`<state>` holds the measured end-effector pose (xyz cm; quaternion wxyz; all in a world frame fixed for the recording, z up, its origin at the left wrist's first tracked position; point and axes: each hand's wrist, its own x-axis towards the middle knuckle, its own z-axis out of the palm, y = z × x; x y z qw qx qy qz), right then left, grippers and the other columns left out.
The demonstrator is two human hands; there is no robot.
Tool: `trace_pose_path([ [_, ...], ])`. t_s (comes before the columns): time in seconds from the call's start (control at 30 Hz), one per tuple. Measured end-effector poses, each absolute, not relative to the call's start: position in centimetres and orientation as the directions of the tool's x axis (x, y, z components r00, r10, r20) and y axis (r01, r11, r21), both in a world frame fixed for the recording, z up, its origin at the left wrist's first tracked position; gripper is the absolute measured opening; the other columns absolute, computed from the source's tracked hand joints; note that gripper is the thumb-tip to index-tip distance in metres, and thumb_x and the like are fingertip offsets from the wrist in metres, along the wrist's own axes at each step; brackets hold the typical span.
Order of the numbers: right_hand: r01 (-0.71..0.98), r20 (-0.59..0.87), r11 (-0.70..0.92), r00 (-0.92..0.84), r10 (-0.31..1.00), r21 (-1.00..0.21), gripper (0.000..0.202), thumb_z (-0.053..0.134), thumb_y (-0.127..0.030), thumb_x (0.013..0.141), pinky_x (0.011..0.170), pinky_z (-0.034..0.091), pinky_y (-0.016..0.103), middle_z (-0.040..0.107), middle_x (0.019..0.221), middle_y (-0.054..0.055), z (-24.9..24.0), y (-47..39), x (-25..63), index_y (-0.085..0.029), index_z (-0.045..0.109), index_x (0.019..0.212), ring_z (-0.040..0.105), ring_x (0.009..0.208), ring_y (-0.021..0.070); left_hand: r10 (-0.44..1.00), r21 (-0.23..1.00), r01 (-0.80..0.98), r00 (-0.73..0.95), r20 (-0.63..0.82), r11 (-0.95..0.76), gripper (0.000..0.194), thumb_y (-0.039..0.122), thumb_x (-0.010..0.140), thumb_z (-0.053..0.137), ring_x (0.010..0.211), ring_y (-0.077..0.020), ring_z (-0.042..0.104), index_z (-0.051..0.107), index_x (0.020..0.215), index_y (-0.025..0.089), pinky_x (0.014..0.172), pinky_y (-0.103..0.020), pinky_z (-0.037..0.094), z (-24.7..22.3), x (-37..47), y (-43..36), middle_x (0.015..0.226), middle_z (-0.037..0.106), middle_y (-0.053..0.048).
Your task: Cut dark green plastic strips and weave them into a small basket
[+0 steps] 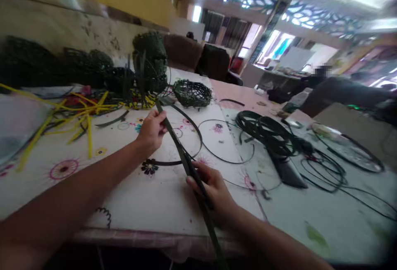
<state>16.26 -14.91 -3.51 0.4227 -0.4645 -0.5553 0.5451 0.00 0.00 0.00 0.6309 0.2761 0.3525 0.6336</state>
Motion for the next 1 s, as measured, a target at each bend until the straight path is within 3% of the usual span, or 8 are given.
trace_pose_path([
  [0.23,0.077,-0.059,-0.044,-0.203,0.977,-0.996,0.025,0.07,-0.039,0.084,0.054,0.028,0.023,0.042,0.066,-0.004,-3.9,-15.2,16.4,-0.016,0.063,0.088,0.037,0.062,0.0099,0.992,0.754,-0.651,-0.015,-0.126,0.086,0.029,0.003,0.088,0.054,0.033,-0.0024,0.026,0.041,0.067,0.018,0.033,-0.015,0.019,0.0,-0.8,0.6,0.047,0.036,0.009],
  [0.47,0.087,-0.048,-0.035,-0.156,0.987,-0.996,0.039,0.074,-0.039,0.081,0.056,0.033,0.023,0.051,0.071,-0.003,-4.7,-15.0,16.3,-0.015,0.066,0.11,0.043,0.064,0.0108,0.995,0.779,-0.625,-0.029,-0.091,0.053,0.027,0.003,0.086,0.056,0.038,-0.0031,0.033,0.042,0.069,0.017,0.035,-0.014,0.021,-0.2,-0.7,0.4,0.052,0.041,0.007],
  [0.7,0.039,-0.013,-0.007,-0.175,0.985,-0.999,0.036,0.074,-0.04,0.083,0.058,0.034,0.023,0.051,0.074,-0.002,-5.0,-14.9,16.5,-0.017,0.067,0.111,0.043,0.066,0.0108,0.998,0.821,-0.57,-0.048,-0.039,0.005,0.028,0.006,0.091,0.054,0.038,-0.0035,0.032,0.042,0.068,0.018,0.036,-0.014,0.024,-0.2,0.2,-1.1,0.051,0.042,0.007],
  [1.0,0.101,-0.038,-0.016,-0.218,0.975,-0.995,0.025,0.07,-0.038,0.085,0.052,0.025,0.023,0.039,0.065,-0.005,-3.6,-15.1,16.5,-0.015,0.063,0.088,0.033,0.06,0.0088,0.996,0.78,-0.625,-0.033,-0.085,0.046,0.031,0.004,0.088,0.056,0.036,-0.0023,0.029,0.041,0.064,0.016,0.035,-0.014,0.023,-0.4,-0.5,0.0,0.047,0.036,0.008],
])
